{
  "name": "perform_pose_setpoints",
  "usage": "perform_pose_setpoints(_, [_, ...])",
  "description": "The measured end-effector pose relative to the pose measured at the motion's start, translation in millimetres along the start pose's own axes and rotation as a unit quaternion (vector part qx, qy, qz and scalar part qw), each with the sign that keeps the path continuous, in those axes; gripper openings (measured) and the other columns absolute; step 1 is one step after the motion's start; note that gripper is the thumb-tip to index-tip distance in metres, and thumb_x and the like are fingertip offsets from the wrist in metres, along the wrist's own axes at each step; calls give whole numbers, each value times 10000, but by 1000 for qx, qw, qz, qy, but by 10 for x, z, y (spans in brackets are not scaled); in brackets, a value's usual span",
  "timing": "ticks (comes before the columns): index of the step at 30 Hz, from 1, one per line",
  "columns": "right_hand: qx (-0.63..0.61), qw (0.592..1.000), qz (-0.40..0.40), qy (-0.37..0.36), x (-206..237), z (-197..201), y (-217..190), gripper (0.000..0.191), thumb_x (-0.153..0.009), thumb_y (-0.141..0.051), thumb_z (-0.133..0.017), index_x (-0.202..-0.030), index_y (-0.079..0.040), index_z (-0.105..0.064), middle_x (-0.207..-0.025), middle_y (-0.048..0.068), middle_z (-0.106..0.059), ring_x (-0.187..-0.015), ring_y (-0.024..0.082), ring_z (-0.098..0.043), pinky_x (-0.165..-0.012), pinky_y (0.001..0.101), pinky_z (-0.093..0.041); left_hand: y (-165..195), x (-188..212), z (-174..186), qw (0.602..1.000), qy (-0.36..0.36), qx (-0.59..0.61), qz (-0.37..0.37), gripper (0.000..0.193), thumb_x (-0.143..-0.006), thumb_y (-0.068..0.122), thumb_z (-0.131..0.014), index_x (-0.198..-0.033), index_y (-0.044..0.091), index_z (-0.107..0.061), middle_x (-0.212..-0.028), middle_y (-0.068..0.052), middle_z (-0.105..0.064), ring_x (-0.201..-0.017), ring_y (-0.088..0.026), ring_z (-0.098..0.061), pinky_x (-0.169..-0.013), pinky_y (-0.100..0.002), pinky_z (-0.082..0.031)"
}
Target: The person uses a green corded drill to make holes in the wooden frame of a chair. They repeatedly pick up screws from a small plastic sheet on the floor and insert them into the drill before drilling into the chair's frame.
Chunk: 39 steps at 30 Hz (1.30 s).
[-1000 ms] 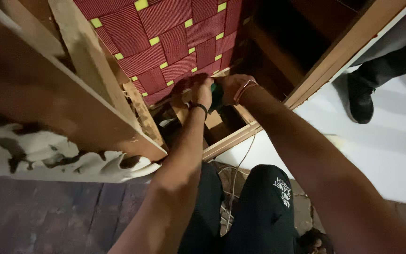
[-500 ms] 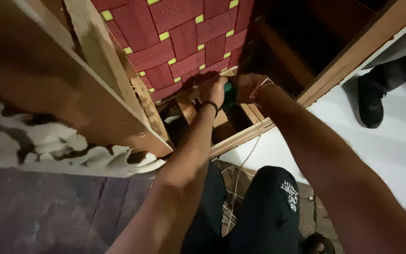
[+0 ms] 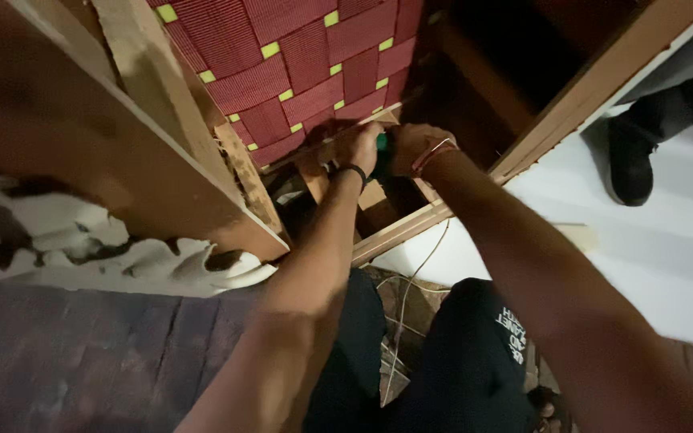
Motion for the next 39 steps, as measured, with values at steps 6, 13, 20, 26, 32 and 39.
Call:
perform_pose_setpoints(6, [-103, 992, -57, 36, 320, -190, 97, 497, -841, -430, -735, -1247, -144, -718, -1205, 134, -716, -1085, 315, -711, -888, 445, -582, 243, 134, -486, 969, -191, 138, -66, 424, -832, 410, -661, -1028, 62, -803, -1113, -67, -759, -1079, -224, -667, -989, -340, -464])
perform_pose_setpoints(13, [-347, 924, -50, 152, 1609, -694, 899, 555, -734, -205, -814, -1239, -59, -637, -923, 154, -773, -792, 246, -752, -729, 386, -604, 524, 1425, -1138, 917, -348, 43, -188, 560, -899, 445, -675, -1344, 105, -659, -1348, -100, -684, -1272, -223, -615, -1103, -355, -436])
perform_pose_setpoints(20, [-600, 748, -223, 177, 3746, -1610, 2359, 493, -763, -138, -784, -1234, -122, -641, -943, 84, -767, -694, 188, -700, -561, 378, -582, 252, 2623, -1756, 925, -184, 135, -303, 316, -1018, 300, -662, -1264, 103, -657, -1090, -72, -743, -961, -192, -754, -829, -311, -612])
perform_pose_setpoints(26, [-675, 579, -302, 342, 5165, -2689, 2790, 429, -805, -90, -743, -1210, -17, -621, -939, 120, -704, -717, 177, -671, -617, 360, -583, -899, 3044, -2836, 943, -96, 49, -315, 125, -951, 149, -676, -1047, 94, -734, -967, -85, -766, -851, -183, -734, -774, -310, -595])
perform_pose_setpoints(32, [-681, 468, -374, 421, 5715, -3434, 2953, 448, -787, -72, -712, -1215, -12, -593, -960, 124, -709, -744, 188, -656, -649, 370, -558, -2337, 3909, -4665, 811, -415, -329, -249, 198, -964, 216, -635, -975, 72, -772, -959, -173, -751, -860, -317, -734, -778, -428, -586])
perform_pose_setpoints(39, [-684, 437, -382, 441, 5945, -3694, 2877, 429, -792, -83, -706, -1192, 26, -599, -949, 146, -714, -731, 201, -659, -668, 371, -567, -2731, 4461, -4898, 735, -513, -346, -278, 276, -949, 400, -689, -959, 147, -801, -1027, -140, -744, -940, -328, -704, -924, -470, -526])
Point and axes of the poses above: each hand's wrist, its own x-axis away from the middle knuckle, its own z-axis out of the back of the hand, y = z × x, the point moved 10 cm from there along -x, towards the middle knuckle
